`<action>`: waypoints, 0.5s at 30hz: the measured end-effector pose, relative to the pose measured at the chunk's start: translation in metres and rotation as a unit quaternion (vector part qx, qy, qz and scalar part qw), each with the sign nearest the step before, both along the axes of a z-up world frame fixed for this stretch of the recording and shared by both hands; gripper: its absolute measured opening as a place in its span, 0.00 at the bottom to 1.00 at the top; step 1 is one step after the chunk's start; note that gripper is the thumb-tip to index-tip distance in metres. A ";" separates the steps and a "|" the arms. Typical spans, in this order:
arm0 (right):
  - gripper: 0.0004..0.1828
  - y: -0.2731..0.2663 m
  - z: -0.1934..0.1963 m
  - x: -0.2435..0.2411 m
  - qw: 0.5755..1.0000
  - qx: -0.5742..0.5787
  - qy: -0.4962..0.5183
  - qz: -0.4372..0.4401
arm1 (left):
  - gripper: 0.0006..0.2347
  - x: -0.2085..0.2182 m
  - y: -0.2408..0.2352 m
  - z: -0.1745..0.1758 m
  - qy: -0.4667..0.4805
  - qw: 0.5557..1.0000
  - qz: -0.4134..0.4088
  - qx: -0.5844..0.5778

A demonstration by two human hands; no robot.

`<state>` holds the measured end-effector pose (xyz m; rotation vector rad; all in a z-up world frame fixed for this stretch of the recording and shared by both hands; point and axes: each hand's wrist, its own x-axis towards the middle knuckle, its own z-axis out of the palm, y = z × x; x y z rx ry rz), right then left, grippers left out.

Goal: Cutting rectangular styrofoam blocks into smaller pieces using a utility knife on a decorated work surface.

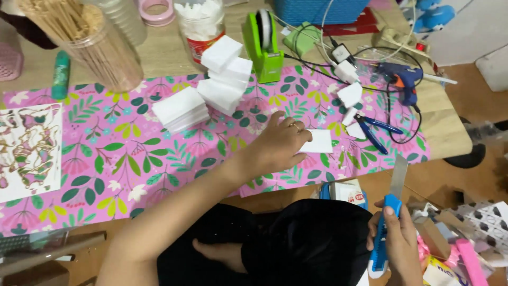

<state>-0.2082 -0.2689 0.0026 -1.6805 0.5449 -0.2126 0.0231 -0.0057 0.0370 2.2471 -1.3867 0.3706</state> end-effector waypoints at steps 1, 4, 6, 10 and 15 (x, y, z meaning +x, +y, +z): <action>0.17 -0.005 -0.002 -0.005 1.000 0.000 0.002 -0.005 | 0.14 0.003 -0.015 -0.016 0.002 1.000 -0.005 0.000; 0.18 -0.017 -0.009 -0.014 1.000 0.017 0.008 -0.011 | 0.20 0.011 -0.053 -0.056 -0.003 1.000 0.005 -0.008; 0.19 -0.019 -0.010 -0.018 0.999 -0.008 0.019 -0.031 | 0.27 0.015 -0.070 -0.076 -0.036 0.998 0.055 0.020; 0.17 -0.022 -0.004 -0.022 0.997 0.017 0.049 -0.060 | 0.29 0.018 -0.074 -0.070 0.011 0.997 0.064 0.042; 0.19 -0.017 0.005 -0.018 0.992 -0.001 0.097 -0.079 | 0.25 0.023 -0.021 -0.003 0.025 0.997 0.067 -0.037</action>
